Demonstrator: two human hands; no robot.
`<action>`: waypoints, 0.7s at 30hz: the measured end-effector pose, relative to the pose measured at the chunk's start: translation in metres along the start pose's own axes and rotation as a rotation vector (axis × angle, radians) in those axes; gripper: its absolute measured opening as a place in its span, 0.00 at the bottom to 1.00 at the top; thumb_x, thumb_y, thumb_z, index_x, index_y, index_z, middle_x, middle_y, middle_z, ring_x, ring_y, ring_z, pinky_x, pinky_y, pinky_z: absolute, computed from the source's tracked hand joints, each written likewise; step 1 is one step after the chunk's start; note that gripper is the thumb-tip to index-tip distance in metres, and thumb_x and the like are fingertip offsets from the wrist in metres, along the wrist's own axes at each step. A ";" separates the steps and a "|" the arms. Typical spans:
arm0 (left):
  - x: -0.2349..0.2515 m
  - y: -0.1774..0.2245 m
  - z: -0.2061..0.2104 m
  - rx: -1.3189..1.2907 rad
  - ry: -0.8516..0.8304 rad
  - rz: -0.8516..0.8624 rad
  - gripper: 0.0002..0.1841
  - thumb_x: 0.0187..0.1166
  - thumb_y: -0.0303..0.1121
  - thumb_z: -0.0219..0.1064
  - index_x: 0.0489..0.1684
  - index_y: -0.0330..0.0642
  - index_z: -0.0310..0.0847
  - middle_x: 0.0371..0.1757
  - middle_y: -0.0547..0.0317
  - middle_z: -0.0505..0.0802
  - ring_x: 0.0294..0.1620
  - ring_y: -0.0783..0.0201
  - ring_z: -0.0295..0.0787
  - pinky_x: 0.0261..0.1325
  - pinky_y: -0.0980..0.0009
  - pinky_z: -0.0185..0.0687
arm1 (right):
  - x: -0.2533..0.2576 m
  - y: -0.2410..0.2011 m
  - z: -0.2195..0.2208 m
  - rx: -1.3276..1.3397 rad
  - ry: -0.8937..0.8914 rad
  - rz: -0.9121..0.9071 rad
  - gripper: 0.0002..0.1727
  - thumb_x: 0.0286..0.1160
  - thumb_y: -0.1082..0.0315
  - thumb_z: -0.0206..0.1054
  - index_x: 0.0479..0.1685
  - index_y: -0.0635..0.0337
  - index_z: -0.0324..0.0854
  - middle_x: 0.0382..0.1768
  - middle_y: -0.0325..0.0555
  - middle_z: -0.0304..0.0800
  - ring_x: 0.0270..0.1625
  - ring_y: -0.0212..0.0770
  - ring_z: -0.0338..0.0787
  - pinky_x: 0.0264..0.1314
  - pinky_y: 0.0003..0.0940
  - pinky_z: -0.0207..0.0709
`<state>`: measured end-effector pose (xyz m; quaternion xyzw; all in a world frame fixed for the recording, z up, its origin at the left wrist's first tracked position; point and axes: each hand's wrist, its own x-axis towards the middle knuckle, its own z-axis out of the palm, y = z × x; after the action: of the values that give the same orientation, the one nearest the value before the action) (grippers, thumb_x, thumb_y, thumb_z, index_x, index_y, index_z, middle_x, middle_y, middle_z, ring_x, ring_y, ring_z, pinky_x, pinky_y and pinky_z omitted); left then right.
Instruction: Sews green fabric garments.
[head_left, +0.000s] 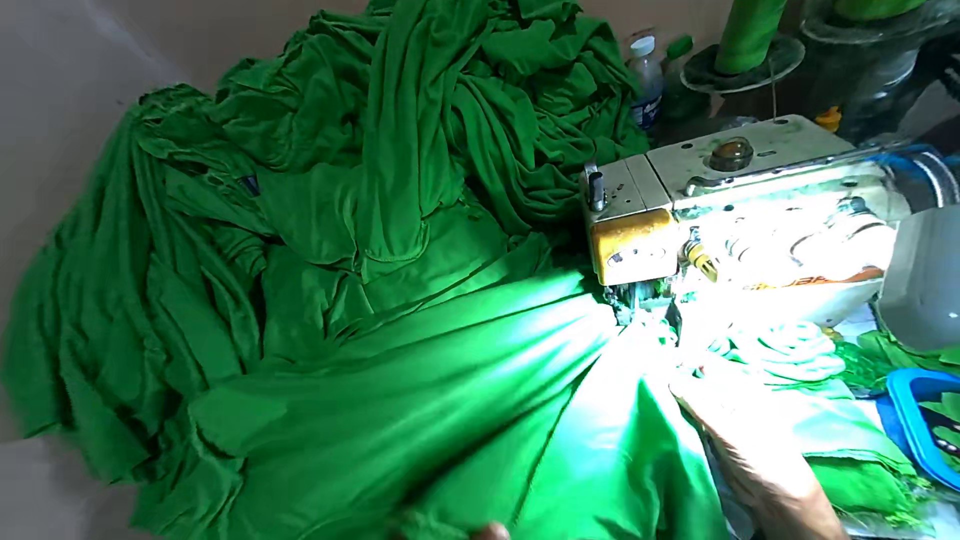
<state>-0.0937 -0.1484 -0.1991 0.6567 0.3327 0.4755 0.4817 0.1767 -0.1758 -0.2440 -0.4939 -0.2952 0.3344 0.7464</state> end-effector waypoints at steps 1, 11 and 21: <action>0.020 0.012 -0.005 0.110 0.009 0.100 0.13 0.75 0.35 0.75 0.54 0.65 0.87 0.51 0.88 0.96 0.53 0.86 0.91 0.60 0.82 0.87 | -0.004 -0.001 0.002 -0.015 -0.003 0.007 0.09 0.69 0.76 0.67 0.43 0.54 0.85 0.31 0.24 0.91 0.34 0.19 0.88 0.39 0.16 0.84; 0.211 -0.034 -0.018 0.985 0.164 0.167 0.19 0.85 0.39 0.67 0.44 0.25 0.78 0.31 0.35 0.85 0.32 0.39 0.84 0.41 0.38 0.75 | -0.070 0.043 0.030 -0.161 -0.187 0.056 0.08 0.77 0.75 0.61 0.49 0.65 0.80 0.28 0.30 0.90 0.27 0.19 0.86 0.32 0.18 0.83; 0.197 -0.044 -0.019 0.944 0.255 0.233 0.21 0.84 0.46 0.66 0.49 0.32 0.80 0.29 0.49 0.86 0.26 0.56 0.83 0.35 0.56 0.80 | -0.048 0.040 0.034 -0.792 0.232 -0.618 0.13 0.75 0.66 0.65 0.44 0.70 0.79 0.36 0.51 0.86 0.37 0.27 0.83 0.41 0.15 0.75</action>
<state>-0.0465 0.0478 -0.1791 0.7724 0.4922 0.4001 0.0311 0.1136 -0.1836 -0.2756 -0.6622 -0.4466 -0.0960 0.5941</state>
